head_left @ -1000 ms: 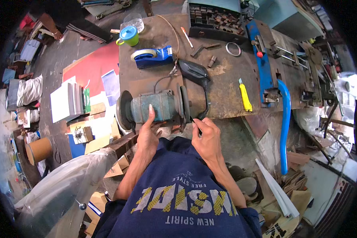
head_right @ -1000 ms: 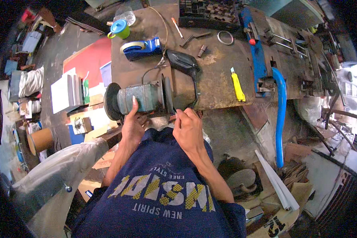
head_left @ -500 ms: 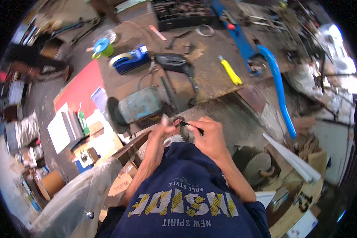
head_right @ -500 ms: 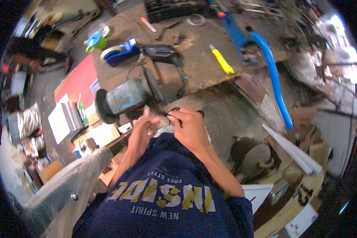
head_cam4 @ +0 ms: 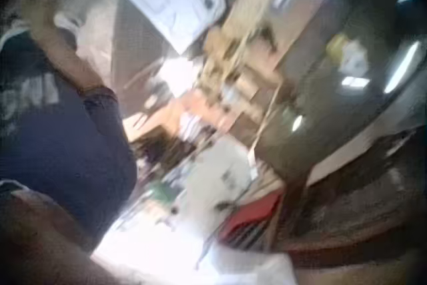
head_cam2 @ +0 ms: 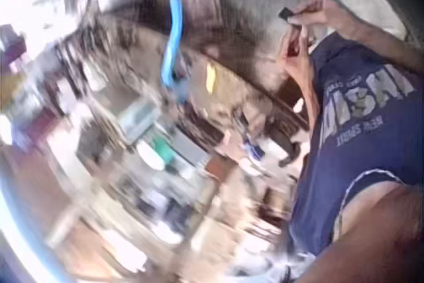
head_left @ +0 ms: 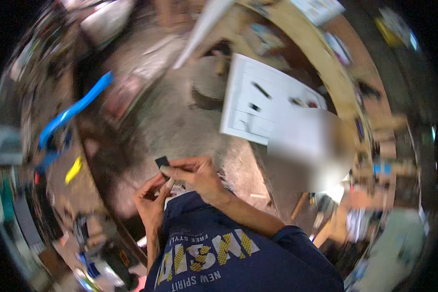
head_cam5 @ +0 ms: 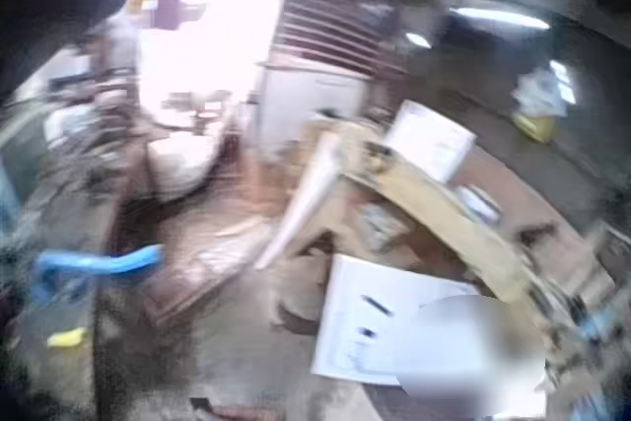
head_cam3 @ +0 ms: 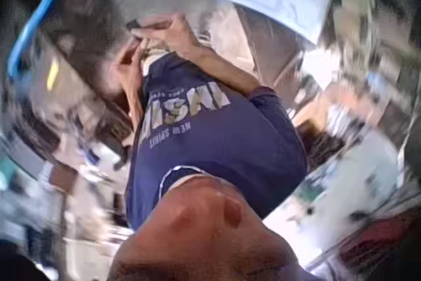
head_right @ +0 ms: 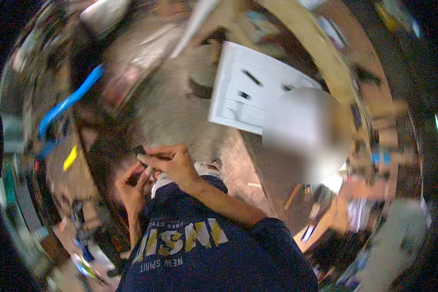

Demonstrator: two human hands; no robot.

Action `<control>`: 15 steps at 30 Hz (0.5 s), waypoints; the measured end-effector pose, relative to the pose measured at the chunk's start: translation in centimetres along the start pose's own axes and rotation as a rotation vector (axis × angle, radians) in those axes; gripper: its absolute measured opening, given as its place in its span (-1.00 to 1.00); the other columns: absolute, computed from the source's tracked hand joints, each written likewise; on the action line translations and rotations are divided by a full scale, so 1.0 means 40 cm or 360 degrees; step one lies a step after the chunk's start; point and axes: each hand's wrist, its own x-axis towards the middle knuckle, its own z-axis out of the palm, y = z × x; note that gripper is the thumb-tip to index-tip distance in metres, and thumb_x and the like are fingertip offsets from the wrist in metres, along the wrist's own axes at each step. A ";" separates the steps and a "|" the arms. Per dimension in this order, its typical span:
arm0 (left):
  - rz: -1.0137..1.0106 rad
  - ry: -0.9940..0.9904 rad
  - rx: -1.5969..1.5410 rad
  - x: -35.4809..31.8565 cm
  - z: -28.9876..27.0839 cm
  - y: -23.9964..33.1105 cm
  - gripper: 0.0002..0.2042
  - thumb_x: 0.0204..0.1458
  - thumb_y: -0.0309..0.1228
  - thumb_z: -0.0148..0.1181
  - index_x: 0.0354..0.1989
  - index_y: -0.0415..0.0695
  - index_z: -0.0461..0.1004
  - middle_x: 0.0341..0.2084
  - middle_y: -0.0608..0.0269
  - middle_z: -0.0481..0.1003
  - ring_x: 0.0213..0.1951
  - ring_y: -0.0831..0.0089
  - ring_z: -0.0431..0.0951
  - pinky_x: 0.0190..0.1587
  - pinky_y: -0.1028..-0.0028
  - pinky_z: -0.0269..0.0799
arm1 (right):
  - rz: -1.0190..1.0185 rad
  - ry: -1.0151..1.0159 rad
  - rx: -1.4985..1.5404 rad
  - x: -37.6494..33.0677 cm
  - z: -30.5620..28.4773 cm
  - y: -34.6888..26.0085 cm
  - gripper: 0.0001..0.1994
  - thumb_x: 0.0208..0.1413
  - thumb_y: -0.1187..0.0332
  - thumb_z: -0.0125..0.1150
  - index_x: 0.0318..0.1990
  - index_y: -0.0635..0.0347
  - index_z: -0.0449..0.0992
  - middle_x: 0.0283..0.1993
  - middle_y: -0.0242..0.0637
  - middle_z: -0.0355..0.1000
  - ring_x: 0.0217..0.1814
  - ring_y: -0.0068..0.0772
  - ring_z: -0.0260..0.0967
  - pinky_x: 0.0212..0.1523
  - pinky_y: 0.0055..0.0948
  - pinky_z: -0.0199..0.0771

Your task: The person measures, cuts, and grinds small metal strips at a workshop bench. The person uses pliers to bend edges, a hammer to flatten segments against a template, and a grinding wheel to smooth the ends of the metal pieces.

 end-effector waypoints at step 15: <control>-0.0089 -0.0698 0.0579 -0.008 0.532 -0.257 -0.79 0.06 -0.47 0.34 -0.21 -0.37 0.61 -0.47 0.21 0.60 -0.45 0.55 0.59 -0.35 0.56 0.54 | -0.0297 0.1831 -0.1454 -0.385 -1.149 0.064 -0.73 0.05 0.36 0.34 -0.08 0.18 0.61 -0.08 -0.27 0.57 -0.11 -0.38 0.49 -0.17 -0.40 0.43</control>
